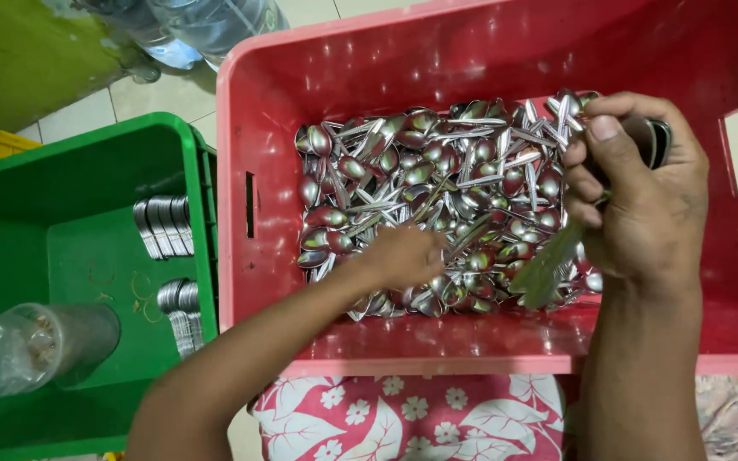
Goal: Sorting metal spoons from a large bin and bundling them together using rubber bands
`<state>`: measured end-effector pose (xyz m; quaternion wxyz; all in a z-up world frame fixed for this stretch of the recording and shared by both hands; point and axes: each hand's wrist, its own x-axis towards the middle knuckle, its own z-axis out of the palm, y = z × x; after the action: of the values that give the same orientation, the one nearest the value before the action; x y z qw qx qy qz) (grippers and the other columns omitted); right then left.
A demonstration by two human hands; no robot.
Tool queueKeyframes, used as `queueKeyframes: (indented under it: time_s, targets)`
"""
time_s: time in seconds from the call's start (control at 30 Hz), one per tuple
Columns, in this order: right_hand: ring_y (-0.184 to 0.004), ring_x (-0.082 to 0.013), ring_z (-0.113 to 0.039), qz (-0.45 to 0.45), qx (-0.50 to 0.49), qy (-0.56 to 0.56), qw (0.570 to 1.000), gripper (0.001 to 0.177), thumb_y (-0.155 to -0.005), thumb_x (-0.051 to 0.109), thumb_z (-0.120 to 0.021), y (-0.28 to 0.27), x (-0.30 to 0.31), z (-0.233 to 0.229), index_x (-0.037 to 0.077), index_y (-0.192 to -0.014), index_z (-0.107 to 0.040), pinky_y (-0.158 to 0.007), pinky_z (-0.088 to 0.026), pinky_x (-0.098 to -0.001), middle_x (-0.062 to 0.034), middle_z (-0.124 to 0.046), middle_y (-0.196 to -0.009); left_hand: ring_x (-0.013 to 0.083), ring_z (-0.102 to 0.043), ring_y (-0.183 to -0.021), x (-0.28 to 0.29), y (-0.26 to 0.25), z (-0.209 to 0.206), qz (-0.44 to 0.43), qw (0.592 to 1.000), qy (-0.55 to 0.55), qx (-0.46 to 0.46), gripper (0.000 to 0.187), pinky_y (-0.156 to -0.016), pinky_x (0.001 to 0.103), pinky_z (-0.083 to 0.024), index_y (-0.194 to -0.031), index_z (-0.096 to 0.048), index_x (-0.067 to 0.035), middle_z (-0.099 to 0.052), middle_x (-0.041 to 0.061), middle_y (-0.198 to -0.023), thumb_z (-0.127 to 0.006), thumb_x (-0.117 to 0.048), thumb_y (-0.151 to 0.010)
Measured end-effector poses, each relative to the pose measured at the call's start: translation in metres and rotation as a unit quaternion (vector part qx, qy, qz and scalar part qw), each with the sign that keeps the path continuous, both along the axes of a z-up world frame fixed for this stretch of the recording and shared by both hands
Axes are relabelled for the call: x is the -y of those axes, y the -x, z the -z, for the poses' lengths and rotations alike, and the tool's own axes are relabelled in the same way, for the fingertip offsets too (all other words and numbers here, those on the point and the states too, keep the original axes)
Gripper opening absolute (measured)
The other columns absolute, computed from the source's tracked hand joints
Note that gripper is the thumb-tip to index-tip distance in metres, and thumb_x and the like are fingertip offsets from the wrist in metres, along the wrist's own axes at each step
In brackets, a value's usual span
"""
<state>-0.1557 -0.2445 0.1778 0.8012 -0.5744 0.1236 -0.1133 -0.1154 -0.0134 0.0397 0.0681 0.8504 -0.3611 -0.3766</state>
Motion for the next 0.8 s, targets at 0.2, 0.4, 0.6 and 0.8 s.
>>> queueKeyframes:
  time_s: [0.2,0.4,0.6,0.8]
  targets:
    - [-0.076,-0.0103,-0.055,-0.014,0.006,0.242,0.970,0.035,-0.099,0.022,-0.073,-0.001,-0.007,-0.005,0.004,-0.126,-0.060,-0.057,-0.048,-0.0200,-0.0077,-0.057,-0.107,0.0074,-0.055,-0.046,0.000,-0.024,-0.090,-0.411,0.767,0.469,-0.151,0.022,-0.042,0.022,-0.046,-0.093,-0.058,-0.008,-0.071,0.006,-0.071,-0.046,-0.020,-0.107]
    - [-0.089,-0.0065,-0.054,0.007,0.078,0.092,0.993,0.018,-0.105,0.016,-0.067,-0.004,0.010,0.024,0.013,-0.122,-0.060,-0.079,-0.049,-0.0208,0.0019,-0.058,-0.105,0.0086,-0.050,-0.042,0.034,0.011,-0.108,-0.328,0.636,0.578,-0.391,0.026,-0.034,0.023,-0.035,-0.106,-0.047,-0.009,-0.072,0.012,-0.080,-0.045,-0.035,-0.109]
    - [-0.092,-0.0080,-0.056,0.119,0.172,-0.116,0.971,0.007,-0.121,0.016,-0.058,-0.006,0.038,0.038,0.017,-0.127,-0.061,-0.093,-0.055,-0.0250,0.0004,-0.056,-0.099,0.0088,-0.071,-0.063,0.032,-0.046,-0.066,-0.205,0.812,0.428,-0.339,0.027,-0.045,0.016,-0.049,-0.093,-0.064,-0.010,-0.072,0.004,-0.075,-0.068,-0.037,-0.092]
    - [-0.077,-0.0084,-0.064,0.125,0.102,-0.150,0.975,0.045,-0.097,0.042,-0.076,-0.004,0.030,0.018,0.016,-0.128,-0.057,-0.063,-0.059,-0.0247,0.0022,-0.060,-0.091,0.0295,-0.069,-0.103,0.033,-0.072,0.040,-0.213,0.972,0.008,0.102,0.055,-0.094,0.050,-0.053,-0.118,-0.062,-0.008,-0.071,0.012,-0.111,-0.051,-0.057,-0.097]
